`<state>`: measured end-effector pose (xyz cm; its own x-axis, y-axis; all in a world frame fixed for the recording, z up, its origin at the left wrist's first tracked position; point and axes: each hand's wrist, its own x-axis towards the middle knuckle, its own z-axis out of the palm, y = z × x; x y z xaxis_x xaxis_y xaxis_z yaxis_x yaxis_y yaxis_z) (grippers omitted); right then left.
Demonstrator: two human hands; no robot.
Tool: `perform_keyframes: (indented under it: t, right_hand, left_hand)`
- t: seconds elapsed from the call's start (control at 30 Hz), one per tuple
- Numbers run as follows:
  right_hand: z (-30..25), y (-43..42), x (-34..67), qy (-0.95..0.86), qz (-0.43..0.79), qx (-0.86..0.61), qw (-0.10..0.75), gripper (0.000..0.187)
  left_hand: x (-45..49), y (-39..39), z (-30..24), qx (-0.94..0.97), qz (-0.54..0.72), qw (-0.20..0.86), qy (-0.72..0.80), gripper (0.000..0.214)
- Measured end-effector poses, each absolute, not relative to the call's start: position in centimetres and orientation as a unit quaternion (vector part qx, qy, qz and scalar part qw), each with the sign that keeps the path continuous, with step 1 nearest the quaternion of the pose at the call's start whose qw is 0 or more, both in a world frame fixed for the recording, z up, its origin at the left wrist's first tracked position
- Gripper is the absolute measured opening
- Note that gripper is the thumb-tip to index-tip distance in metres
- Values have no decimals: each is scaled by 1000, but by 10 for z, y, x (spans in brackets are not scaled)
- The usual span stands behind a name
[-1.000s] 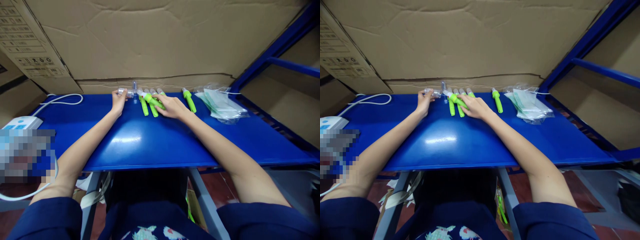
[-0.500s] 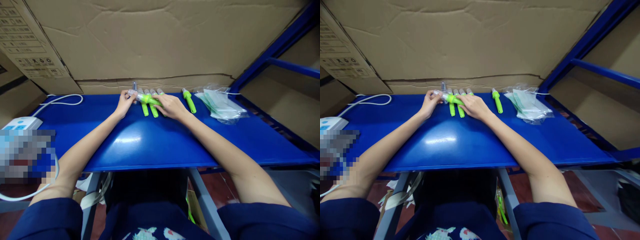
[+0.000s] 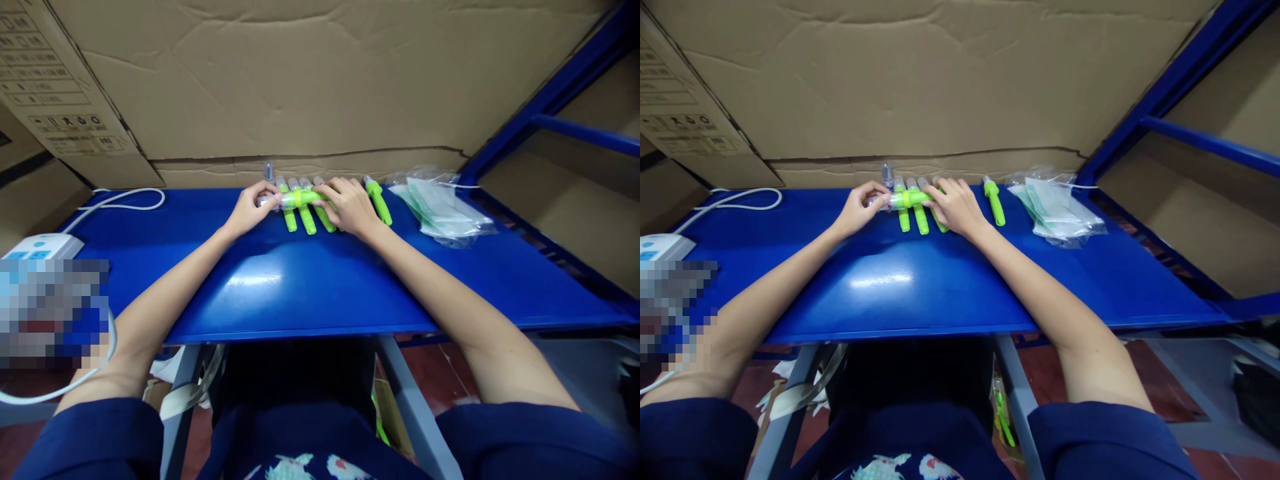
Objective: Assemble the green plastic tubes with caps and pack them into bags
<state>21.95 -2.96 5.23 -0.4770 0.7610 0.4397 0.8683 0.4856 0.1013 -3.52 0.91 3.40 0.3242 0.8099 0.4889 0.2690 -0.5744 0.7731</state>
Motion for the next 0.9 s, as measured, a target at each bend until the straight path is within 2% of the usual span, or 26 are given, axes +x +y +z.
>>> perform_keyframes:
  t: [0.23,0.6,0.73,0.9]
  right_hand:
    - [41,-19,224,-854,-175,-457,177,47]
    - [38,-16,226,-867,-212,-403,200,27]
    - [36,-14,227,-878,-197,-390,195,30]
    - [34,-18,222,-872,-149,-423,194,36]
  left_hand:
    - [-38,8,29,874,347,79,329,50]
    - [-37,3,31,890,255,44,375,58]
    - [-39,5,30,893,271,11,360,52]
    - [-43,12,28,902,271,-104,320,51]
